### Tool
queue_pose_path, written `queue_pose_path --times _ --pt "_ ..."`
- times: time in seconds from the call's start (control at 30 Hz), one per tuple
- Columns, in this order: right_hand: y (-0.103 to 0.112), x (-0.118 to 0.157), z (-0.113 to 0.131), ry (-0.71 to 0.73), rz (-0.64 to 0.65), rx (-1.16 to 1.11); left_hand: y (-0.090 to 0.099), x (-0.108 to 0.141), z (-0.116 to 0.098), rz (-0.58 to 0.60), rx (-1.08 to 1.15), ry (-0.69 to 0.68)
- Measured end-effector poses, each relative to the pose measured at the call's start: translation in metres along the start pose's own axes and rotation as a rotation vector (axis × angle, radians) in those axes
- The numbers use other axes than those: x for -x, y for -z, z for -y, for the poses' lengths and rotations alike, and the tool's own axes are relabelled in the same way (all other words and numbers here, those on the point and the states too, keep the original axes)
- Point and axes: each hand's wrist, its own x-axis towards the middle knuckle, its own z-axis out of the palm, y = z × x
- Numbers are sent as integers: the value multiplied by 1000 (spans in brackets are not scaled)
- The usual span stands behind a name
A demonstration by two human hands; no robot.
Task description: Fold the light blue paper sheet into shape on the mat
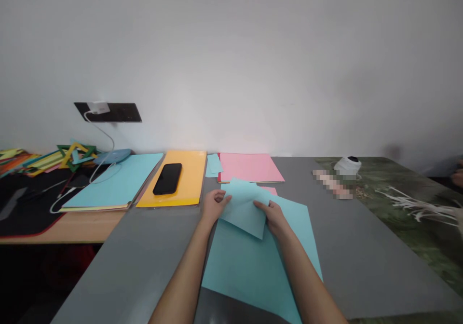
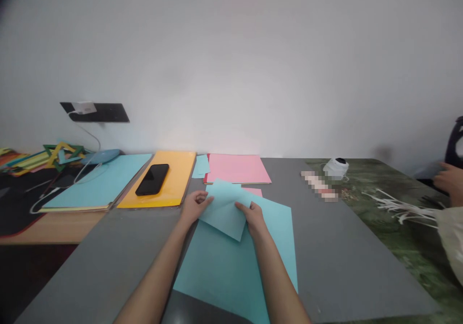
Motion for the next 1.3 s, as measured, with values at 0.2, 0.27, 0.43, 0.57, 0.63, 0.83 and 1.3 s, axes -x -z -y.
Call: queue_pose_path --times 0.2,0.27,0.43,0.57,0.63,0.83,1.3 --pt "-4 7 15 37 -17 -139 -5 2 -6 -102 196 137" --pt "-7 10 18 39 -14 -185 -6 4 -10 -46 231 217" --pt "-8 15 20 35 36 -174 -4 9 -19 125 338 276" --pt "-3 17 17 9 86 -2 0 6 -18 69 418 199" --pt "1 17 16 15 136 80 1 4 -15 54 403 181" --pt "9 16 19 17 161 162 5 5 -13 298 441 144" --pt "10 9 19 113 -46 55 3 16 -23 544 297 145"
